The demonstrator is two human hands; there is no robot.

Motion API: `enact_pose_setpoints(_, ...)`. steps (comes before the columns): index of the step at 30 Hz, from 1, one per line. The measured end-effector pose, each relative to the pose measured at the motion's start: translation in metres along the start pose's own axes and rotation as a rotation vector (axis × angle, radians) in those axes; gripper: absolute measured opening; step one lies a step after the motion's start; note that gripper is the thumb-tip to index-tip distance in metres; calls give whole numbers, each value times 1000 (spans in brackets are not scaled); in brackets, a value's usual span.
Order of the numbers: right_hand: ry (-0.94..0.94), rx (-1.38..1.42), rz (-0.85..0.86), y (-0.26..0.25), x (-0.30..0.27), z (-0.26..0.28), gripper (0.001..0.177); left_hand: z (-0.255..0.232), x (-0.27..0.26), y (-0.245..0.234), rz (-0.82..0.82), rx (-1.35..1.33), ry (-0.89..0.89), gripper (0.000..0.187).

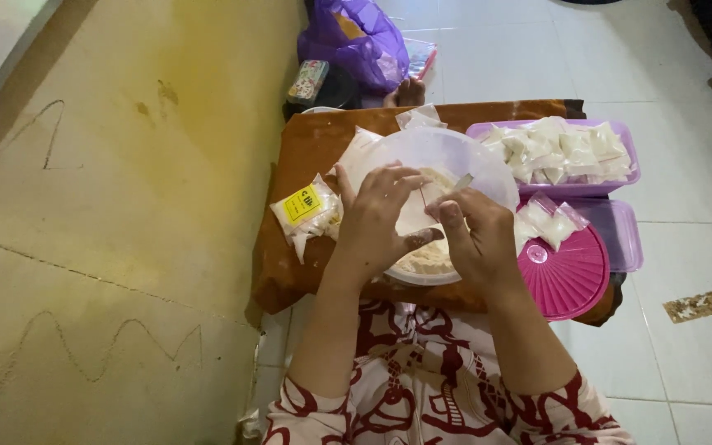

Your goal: Packaging white powder into small plastic bags using a spoon and tying them closed.

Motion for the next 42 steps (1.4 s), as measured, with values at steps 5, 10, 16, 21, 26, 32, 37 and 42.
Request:
enact_pose_setpoints(5,-27,-23,40,0,3,-4,44,8,3,4,56,-6,0,58)
enact_pose_setpoints(10,-25,-77,188,-2,7,6,41,7,1,2,119,-81,-36,58)
enact_pose_setpoints(16,1,-23,167,-2,3,-1,48,-1,-1,-10,153,-212,-127,73)
enact_pose_setpoints(21,-58,-65,209,-2,3,-2,38,-8,3,-15,130,-175,-126,51)
enact_pose_setpoints(26,-81,-61,266,-4,4,-1,41,-7,0,-14,113,-146,-96,42)
enact_pose_setpoints(32,-104,-21,249,-4,4,-1,46,-8,1,-14,84,-166,-110,50)
enact_pose_setpoints(37,-102,-2,236,-4,4,-5,53,-7,0,-12,54,-153,-105,52)
enact_pose_setpoints(42,-82,3,280,-5,7,3,65,1,0,-6,35,-115,-55,48)
Point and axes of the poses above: each hand's wrist, its own x-axis towards the middle knuckle, its own y-axis out of the palm, z = x × y, the point moved 2 cm from there along x, towards the middle knuckle, and after that the axes turned 10 degrees about z, right-handed, at the moved point
